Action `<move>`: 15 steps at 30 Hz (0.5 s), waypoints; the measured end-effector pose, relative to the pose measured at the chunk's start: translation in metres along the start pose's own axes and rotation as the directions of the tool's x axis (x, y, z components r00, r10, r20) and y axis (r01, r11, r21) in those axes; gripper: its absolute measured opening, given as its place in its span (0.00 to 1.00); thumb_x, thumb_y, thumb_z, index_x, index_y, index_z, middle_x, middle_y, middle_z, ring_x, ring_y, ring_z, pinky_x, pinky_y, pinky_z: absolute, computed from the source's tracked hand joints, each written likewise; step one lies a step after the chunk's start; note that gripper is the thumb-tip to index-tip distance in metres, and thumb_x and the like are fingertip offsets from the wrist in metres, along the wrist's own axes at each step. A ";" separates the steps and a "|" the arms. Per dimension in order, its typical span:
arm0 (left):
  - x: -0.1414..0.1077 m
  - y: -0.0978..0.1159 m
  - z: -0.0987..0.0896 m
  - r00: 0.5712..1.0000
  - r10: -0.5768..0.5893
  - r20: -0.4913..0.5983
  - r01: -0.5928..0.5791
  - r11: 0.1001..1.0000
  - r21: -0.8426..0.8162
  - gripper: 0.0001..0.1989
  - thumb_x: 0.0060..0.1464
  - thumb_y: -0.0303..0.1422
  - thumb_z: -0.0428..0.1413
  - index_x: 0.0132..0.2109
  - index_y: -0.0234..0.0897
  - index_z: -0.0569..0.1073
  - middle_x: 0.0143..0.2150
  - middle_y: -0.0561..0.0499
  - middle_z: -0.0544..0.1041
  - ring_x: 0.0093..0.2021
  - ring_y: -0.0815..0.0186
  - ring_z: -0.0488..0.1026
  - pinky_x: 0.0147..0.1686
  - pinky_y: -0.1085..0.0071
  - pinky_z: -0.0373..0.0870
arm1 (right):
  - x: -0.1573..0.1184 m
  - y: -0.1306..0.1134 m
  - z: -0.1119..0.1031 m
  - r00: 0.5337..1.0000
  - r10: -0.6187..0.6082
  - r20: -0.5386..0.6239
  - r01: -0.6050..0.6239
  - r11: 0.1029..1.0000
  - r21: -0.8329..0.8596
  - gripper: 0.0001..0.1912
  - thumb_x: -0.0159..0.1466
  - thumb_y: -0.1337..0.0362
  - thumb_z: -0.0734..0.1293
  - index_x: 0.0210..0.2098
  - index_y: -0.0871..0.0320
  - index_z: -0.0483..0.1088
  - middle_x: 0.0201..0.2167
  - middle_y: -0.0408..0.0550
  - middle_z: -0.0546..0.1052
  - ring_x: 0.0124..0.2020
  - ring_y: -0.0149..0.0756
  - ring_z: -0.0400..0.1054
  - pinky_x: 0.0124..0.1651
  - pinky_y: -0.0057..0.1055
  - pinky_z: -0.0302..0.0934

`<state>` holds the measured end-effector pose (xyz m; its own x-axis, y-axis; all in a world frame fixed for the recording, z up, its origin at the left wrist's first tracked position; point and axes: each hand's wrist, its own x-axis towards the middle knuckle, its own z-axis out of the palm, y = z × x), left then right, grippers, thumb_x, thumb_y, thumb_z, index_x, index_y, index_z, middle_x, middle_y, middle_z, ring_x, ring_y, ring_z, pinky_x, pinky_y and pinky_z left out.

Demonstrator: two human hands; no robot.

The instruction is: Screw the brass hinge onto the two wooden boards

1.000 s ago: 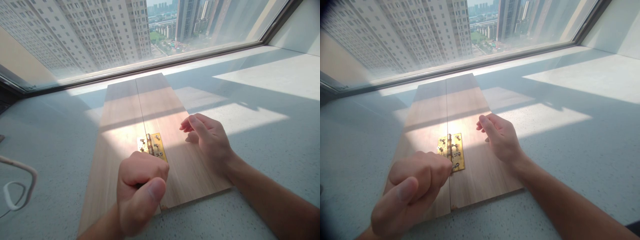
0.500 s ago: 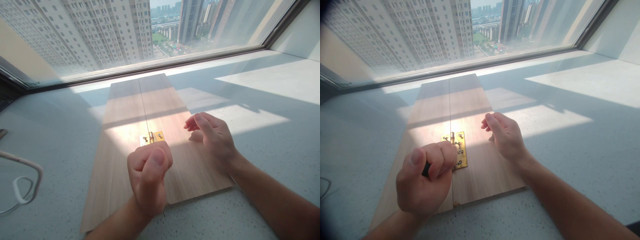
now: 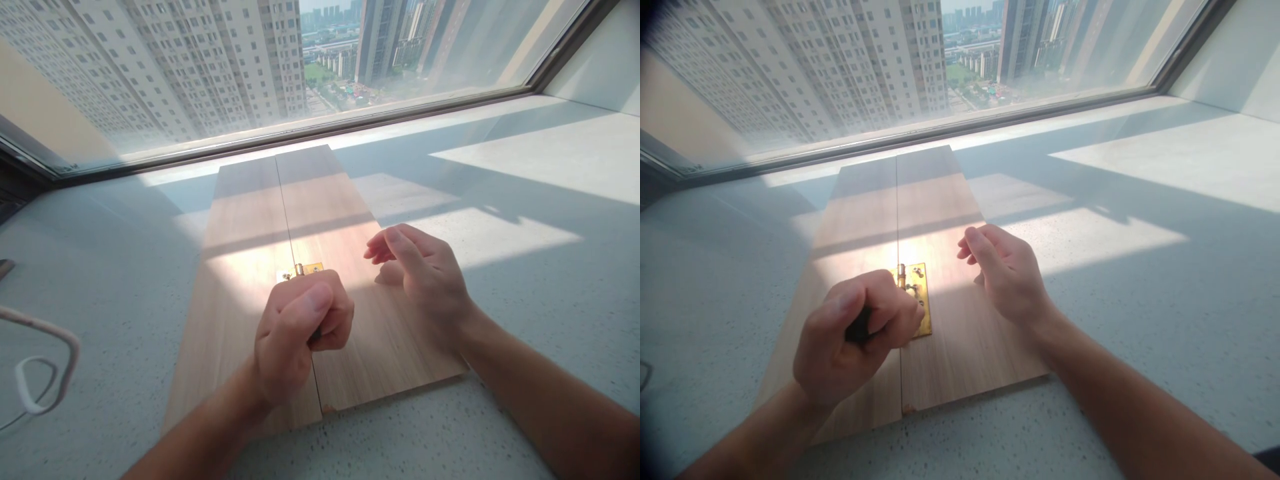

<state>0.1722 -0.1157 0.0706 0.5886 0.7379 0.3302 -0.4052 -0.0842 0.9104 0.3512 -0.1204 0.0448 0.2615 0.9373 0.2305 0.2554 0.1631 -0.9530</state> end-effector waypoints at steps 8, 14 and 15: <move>-0.017 -0.005 0.022 0.800 0.240 -0.549 -0.094 0.955 0.280 0.22 0.64 0.42 0.49 0.23 0.36 0.65 0.21 0.54 0.64 0.24 0.70 0.64 0.25 0.70 0.61 | 0.001 0.001 -0.004 0.999 -0.041 0.020 0.041 0.999 0.003 0.19 0.67 0.50 0.61 0.30 0.56 0.74 0.29 0.44 0.76 0.32 0.32 0.69 0.36 0.31 0.63; -0.021 -0.003 0.032 0.783 0.268 -0.561 -0.186 0.962 0.200 0.26 0.65 0.37 0.46 0.19 0.35 0.51 0.15 0.57 0.47 0.16 0.74 0.48 0.18 0.72 0.49 | 0.000 0.000 -0.001 1.000 -0.005 0.021 0.005 1.000 -0.007 0.19 0.66 0.49 0.62 0.28 0.55 0.73 0.28 0.44 0.76 0.32 0.32 0.68 0.36 0.31 0.62; -0.022 -0.002 0.031 0.826 0.254 -0.503 -0.173 0.964 0.203 0.25 0.63 0.37 0.47 0.19 0.35 0.51 0.15 0.57 0.47 0.16 0.73 0.48 0.18 0.71 0.49 | -0.001 0.001 0.000 1.000 0.003 0.023 -0.003 1.000 -0.004 0.19 0.66 0.49 0.62 0.28 0.55 0.73 0.28 0.44 0.76 0.32 0.32 0.68 0.35 0.31 0.62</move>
<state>0.1815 -0.1529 0.0692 0.0315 0.9250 0.3786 -0.3502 -0.3446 0.8710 0.3510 -0.1208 0.0440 0.2412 0.9445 0.2231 0.2585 0.1590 -0.9528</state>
